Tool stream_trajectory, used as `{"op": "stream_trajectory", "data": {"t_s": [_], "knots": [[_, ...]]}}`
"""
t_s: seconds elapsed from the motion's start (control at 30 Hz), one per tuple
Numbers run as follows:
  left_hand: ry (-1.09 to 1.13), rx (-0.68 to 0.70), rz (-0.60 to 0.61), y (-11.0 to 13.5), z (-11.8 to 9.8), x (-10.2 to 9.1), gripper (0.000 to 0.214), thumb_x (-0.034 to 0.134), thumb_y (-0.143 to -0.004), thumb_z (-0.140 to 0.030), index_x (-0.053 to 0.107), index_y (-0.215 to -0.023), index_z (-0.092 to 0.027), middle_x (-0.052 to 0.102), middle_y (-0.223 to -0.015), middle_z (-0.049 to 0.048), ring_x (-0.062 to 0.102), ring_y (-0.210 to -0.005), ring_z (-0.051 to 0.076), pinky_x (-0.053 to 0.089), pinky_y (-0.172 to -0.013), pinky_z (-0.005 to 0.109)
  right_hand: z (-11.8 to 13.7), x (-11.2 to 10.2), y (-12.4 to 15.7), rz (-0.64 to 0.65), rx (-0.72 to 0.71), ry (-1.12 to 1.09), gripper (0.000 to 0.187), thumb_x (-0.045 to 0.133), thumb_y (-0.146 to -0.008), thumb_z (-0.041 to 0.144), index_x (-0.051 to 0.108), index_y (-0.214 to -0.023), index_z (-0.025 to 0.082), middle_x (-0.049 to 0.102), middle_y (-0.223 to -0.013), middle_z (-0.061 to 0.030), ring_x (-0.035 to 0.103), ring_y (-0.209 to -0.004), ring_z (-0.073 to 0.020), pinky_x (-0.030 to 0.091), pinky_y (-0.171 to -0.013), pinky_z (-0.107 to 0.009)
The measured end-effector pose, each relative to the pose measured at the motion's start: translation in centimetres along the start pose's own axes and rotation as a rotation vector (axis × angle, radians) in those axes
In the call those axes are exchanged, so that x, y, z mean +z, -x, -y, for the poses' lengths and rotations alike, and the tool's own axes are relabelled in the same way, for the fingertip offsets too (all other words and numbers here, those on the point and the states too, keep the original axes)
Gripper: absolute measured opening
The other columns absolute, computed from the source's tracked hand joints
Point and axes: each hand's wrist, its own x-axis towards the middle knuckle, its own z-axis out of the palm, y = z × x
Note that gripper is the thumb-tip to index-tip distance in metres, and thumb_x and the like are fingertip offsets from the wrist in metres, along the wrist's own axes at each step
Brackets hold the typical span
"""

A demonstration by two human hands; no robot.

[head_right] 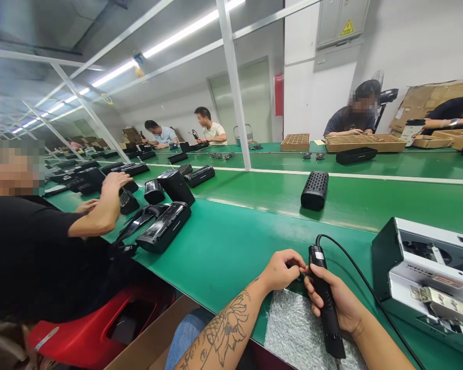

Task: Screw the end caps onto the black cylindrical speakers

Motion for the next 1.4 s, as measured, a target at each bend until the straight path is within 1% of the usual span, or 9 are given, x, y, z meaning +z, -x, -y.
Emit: {"op": "stream_trajectory", "data": {"t_s": [0.07,0.13,0.2,0.3,0.43,0.63,0.8,1.17,1.4], "knots": [[0.0,0.007,0.002,0.0,0.0,-0.1,0.024,0.068,-0.078,-0.006,0.086,-0.089,-0.017,0.085,-0.096,0.004,0.077,-0.09,0.018,0.061,-0.088,0.028,-0.1,-0.3,-0.2,0.047,0.01,-0.001,0.048,0.099,-0.088,0.058,0.071,-0.09,0.019,0.062,-0.071,0.0026,0.043,-0.044,-0.0072,0.056,-0.041,-0.025],[0.005,0.013,0.001,0.1,0.1,-0.1,0.024,0.067,-0.078,-0.006,0.085,-0.088,-0.017,0.085,-0.096,0.0043,0.078,-0.091,0.019,0.061,-0.089,0.028,-0.2,-0.6,-0.5,0.097,0.026,0.007,0.049,0.096,-0.09,0.06,0.071,-0.086,0.018,0.059,-0.065,0.0033,0.042,-0.043,-0.0073,0.057,-0.042,-0.025],[0.016,0.02,0.0,0.0,0.2,-0.2,0.023,0.067,-0.078,-0.007,0.085,-0.088,-0.017,0.085,-0.095,0.0046,0.078,-0.09,0.019,0.06,-0.088,0.028,-0.3,-0.8,-0.7,0.116,0.029,0.018,0.052,0.095,-0.091,0.062,0.07,-0.083,0.018,0.057,-0.062,0.0037,0.041,-0.043,-0.007,0.057,-0.044,-0.024],[0.033,0.037,0.002,0.0,0.4,-0.2,0.022,0.067,-0.078,-0.009,0.084,-0.088,-0.017,0.084,-0.094,0.0048,0.077,-0.089,0.019,0.059,-0.086,0.029,-0.4,-0.9,-1.0,0.109,0.024,0.036,0.051,0.091,-0.094,0.064,0.071,-0.084,0.018,0.059,-0.062,0.003,0.042,-0.043,-0.0074,0.056,-0.045,-0.024],[0.05,0.065,0.013,0.0,0.3,-0.4,0.022,0.066,-0.077,-0.009,0.083,-0.087,-0.018,0.083,-0.092,0.0042,0.075,-0.089,0.019,0.059,-0.087,0.029,-0.6,-0.9,-1.4,0.102,0.037,0.068,0.056,0.086,-0.096,0.069,0.07,-0.079,0.017,0.054,-0.055,0.0032,0.042,-0.042,-0.0088,0.056,-0.045,-0.024],[0.078,0.08,0.031,-0.1,0.5,-0.7,0.021,0.067,-0.078,-0.012,0.083,-0.089,-0.018,0.083,-0.092,0.0046,0.076,-0.089,0.02,0.059,-0.087,0.029,-0.9,-1.3,-1.9,0.086,0.01,0.075,0.056,0.086,-0.092,0.071,0.071,-0.083,0.017,0.059,-0.058,0.0016,0.043,-0.043,-0.0092,0.055,-0.046,-0.024],[0.077,0.066,0.028,-0.2,0.7,-0.7,0.019,0.068,-0.078,-0.012,0.082,-0.089,-0.018,0.083,-0.093,0.0053,0.077,-0.089,0.02,0.059,-0.086,0.03,-1.1,-1.5,-2.0,0.097,0.011,0.066,0.055,0.084,-0.095,0.071,0.072,-0.087,0.018,0.058,-0.059,0.0023,0.042,-0.043,-0.0093,0.055,-0.047,-0.024],[0.069,0.057,0.021,0.0,0.6,-0.7,0.016,0.069,-0.08,-0.014,0.082,-0.089,-0.019,0.083,-0.094,0.0053,0.076,-0.089,0.02,0.06,-0.087,0.031,-0.8,-1.2,-1.8,0.098,0.023,0.053,0.052,0.084,-0.097,0.067,0.073,-0.087,0.017,0.058,-0.06,0.0032,0.042,-0.043,-0.0083,0.055,-0.046,-0.024],[0.079,0.044,0.026,-0.1,0.6,-0.6,0.017,0.069,-0.08,-0.014,0.081,-0.09,-0.019,0.084,-0.095,0.0051,0.078,-0.091,0.02,0.061,-0.089,0.03,-0.7,-1.2,-1.7,0.109,0.057,0.057,0.058,0.083,-0.097,0.07,0.07,-0.077,0.017,0.051,-0.05,0.0042,0.043,-0.041,-0.0095,0.056,-0.046,-0.024]]}}
